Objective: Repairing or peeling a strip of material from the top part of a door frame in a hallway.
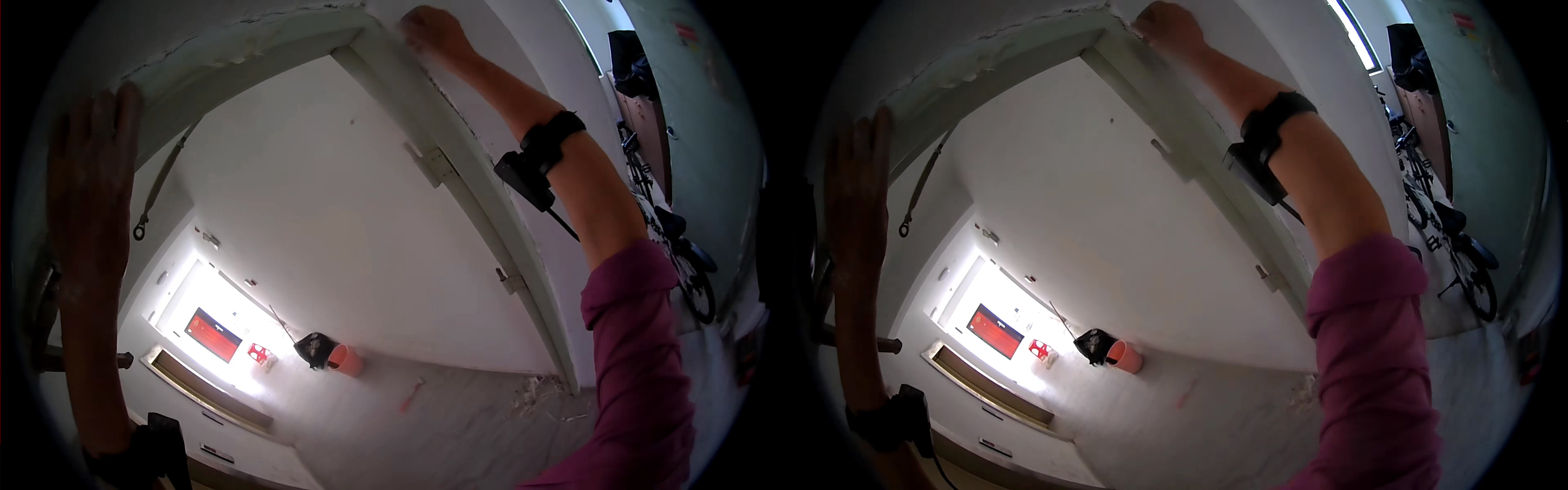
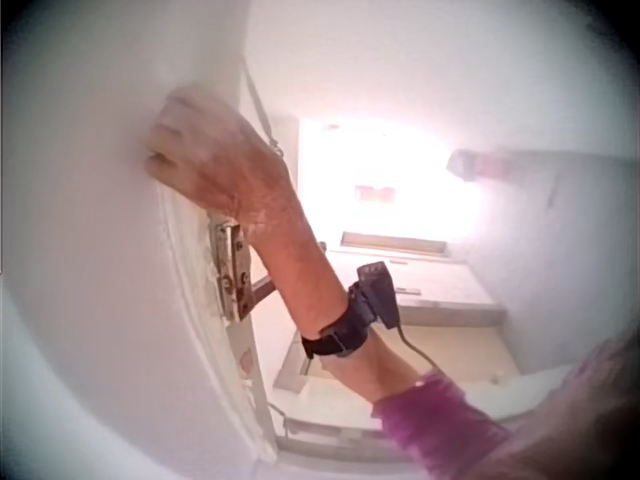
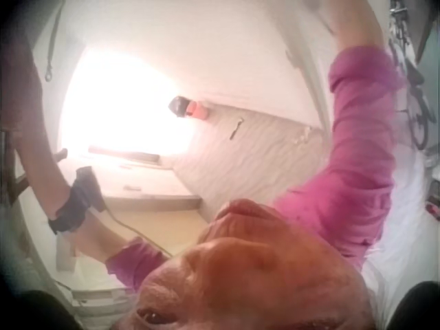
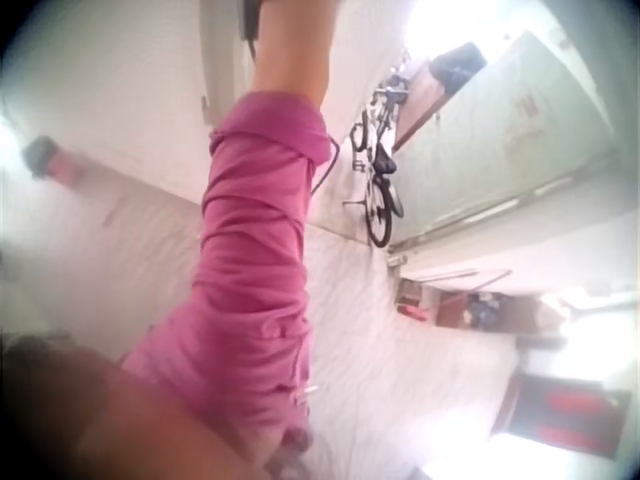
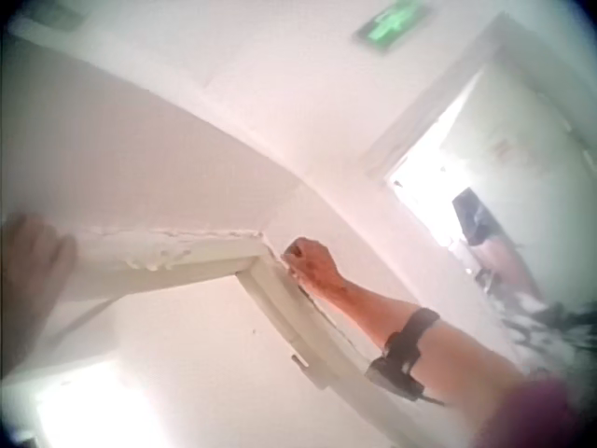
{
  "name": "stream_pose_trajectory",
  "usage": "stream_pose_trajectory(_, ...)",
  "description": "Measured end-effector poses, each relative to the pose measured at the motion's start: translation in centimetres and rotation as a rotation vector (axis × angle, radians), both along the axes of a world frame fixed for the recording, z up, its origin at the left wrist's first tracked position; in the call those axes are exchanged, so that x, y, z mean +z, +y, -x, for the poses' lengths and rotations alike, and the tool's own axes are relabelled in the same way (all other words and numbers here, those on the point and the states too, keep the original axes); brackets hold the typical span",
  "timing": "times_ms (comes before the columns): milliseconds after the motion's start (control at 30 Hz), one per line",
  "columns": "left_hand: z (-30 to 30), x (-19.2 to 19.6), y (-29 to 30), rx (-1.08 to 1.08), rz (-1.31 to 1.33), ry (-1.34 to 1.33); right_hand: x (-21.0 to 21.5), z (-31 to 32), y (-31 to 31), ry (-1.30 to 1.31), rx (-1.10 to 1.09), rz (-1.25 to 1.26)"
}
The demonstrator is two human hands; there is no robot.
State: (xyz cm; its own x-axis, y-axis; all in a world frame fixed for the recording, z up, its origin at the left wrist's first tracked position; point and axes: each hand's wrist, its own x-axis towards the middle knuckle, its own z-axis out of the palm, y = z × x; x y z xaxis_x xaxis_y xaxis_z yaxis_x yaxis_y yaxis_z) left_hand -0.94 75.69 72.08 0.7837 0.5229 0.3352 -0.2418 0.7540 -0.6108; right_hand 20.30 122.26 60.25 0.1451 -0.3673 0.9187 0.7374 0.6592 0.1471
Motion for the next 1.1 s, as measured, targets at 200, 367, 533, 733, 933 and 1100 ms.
stream_pose_trajectory(200, 0.3, 0.1, -2.3, 0.034, -0.028, -0.031, 3.5, 4.8, -7.3, 0.130, 0.546, 0.444)
stream_pose_trajectory(367, 0.1, -0.3, -1.7, 0.024, -0.010, -0.042, 7.1, 5.8, -7.3, 0.121, 0.439, 0.396)
stream_pose_trajectory(533, 0.3, -0.1, -2.0, -0.003, 0.008, -0.035, 8.8, 5.6, -6.5, 0.110, 0.367, 0.415)
stream_pose_trajectory(733, 0.5, 0.0, -1.7, -0.009, 0.009, -0.042, 9.0, 5.4, -3.8, 0.066, 0.346, 0.379)
stream_pose_trajectory(933, 0.7, 0.0, -2.0, 0.005, -0.002, -0.044, 6.3, 4.0, -4.5, 0.147, 0.533, 0.606)
stream_pose_trajectory(1100, 1.2, 0.2, -2.2, 0.025, 0.003, -0.053, 4.1, 4.0, -4.2, 0.274, 0.756, 0.506)
